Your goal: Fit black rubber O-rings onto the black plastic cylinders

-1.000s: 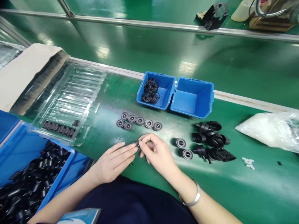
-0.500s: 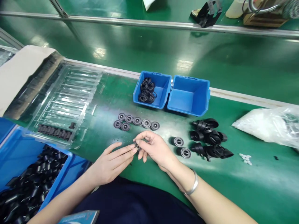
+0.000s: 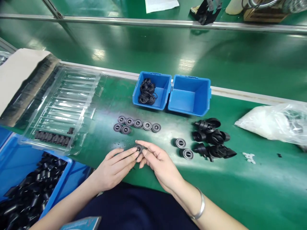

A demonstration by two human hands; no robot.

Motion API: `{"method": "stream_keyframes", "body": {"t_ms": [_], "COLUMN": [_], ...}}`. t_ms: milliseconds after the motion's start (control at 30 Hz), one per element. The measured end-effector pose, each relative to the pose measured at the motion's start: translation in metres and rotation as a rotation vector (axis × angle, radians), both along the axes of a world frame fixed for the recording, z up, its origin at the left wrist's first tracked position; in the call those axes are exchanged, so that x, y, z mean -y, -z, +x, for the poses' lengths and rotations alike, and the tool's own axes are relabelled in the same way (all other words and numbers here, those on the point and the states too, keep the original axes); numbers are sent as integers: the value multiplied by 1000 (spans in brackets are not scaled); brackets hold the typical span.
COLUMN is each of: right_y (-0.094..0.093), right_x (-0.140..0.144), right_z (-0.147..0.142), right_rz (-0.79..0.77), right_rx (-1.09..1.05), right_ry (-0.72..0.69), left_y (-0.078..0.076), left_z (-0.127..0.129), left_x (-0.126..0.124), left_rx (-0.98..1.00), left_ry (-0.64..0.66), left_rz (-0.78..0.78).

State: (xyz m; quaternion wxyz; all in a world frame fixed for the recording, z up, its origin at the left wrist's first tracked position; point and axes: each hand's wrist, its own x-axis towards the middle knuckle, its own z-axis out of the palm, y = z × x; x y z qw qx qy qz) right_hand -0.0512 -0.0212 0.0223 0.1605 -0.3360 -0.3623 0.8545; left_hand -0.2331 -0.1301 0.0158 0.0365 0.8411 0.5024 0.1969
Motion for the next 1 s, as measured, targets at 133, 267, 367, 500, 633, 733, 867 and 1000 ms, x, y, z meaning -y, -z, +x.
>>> {"method": "stream_keyframes", "body": {"t_ms": [133,267,367,500,633,733,867,1000], "right_y": [-3,-3,-1,-1,-2,1,0,-3], "right_x": [-14,-25,-30,-31,-29,-27,-25,-24], "right_z": [0,-5,-8,-10,-10,-10,-11,-11], "right_rz": [-77,-60,-46,-59,-48,-11,-21,-24], "right_rx": [-23,23,33,36,19,37,50,43], "right_ry": [-109,-173,-208,-209,-196,-179,-161,-157], "left_y": [-1,-2,0,4,4,3,1,1], "left_z": [4,5,3,0,3,6,7,9], "left_x": [-3,-4,-1,2,0,0,0,0], "left_rx": [-3,-27,-3,-3,-33,-19,-25,-63], "left_ry": [-4,13,34,22,2,-10,0,13], "left_rz": [-18,-35,-22,-4,5,-8,-23,-41]}}
